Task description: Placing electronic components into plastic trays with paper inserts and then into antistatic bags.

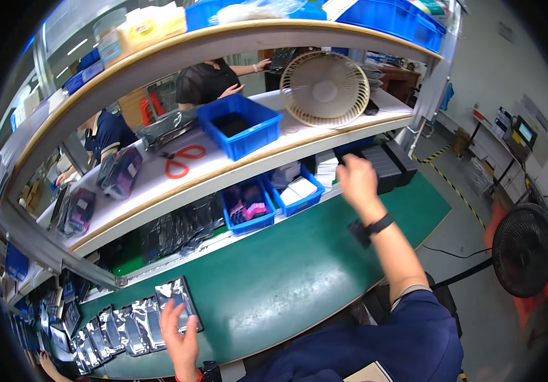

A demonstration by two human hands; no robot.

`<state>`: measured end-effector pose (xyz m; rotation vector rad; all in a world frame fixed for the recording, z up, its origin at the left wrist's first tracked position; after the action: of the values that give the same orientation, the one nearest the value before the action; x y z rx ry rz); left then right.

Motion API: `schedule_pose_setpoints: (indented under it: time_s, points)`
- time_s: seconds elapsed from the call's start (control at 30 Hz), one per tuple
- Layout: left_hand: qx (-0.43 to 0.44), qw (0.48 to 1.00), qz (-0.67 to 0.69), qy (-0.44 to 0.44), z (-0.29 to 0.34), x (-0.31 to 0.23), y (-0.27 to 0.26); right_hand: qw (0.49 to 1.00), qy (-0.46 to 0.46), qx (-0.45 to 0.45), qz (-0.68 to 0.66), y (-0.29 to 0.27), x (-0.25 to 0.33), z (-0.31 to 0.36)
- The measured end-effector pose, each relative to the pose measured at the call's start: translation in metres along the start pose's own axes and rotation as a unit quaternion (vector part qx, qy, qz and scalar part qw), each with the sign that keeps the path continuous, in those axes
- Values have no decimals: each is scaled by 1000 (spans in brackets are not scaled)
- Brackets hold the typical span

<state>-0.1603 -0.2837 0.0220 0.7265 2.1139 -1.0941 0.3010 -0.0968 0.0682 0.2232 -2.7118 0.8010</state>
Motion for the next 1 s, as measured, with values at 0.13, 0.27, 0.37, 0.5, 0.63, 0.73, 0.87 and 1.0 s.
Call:
schedule_pose_setpoints:
  time_s: [0.13, 0.27, 0.37, 0.5, 0.63, 0.73, 0.87, 1.0]
  points:
    - [208, 960, 79, 167, -25, -89, 57, 961, 55, -18, 271, 4, -153, -22]
    - [350, 884, 178, 255, -45, -143, 165, 990, 110, 76, 49, 16, -209, 4]
    - [420, 870, 212, 145, -52, -163, 256, 987, 119, 83, 63, -1, -157, 23]
    - [401, 888, 225, -7, -39, -192, 383, 993, 102, 31, 54, -23, -120, 56]
    - [373, 883, 266, -106, -22, -202, 458, 994, 100, 8, 47, -27, -113, 68]
    - [413, 818, 367, -159, -23, -203, 470, 991, 119, 14, 50, -29, -112, 67]
    - [437, 758, 422, -235, -40, -208, 437, 992, 122, 25, 30, -29, -129, 55]
    - [468, 772, 373, -214, -38, -194, 393, 983, 162, 63, 56, -25, -159, 31]
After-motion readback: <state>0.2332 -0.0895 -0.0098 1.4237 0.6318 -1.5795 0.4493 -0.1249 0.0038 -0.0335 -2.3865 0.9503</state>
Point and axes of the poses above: each hand's wrist, its own z-axis away from the middle knuckle, its own y-axis out of the palm, x = y × z, the point moved 1 cm from there along -z, towards the middle knuckle, and after that the axes turned 10 degrees about -x, right-handed, at the moved point
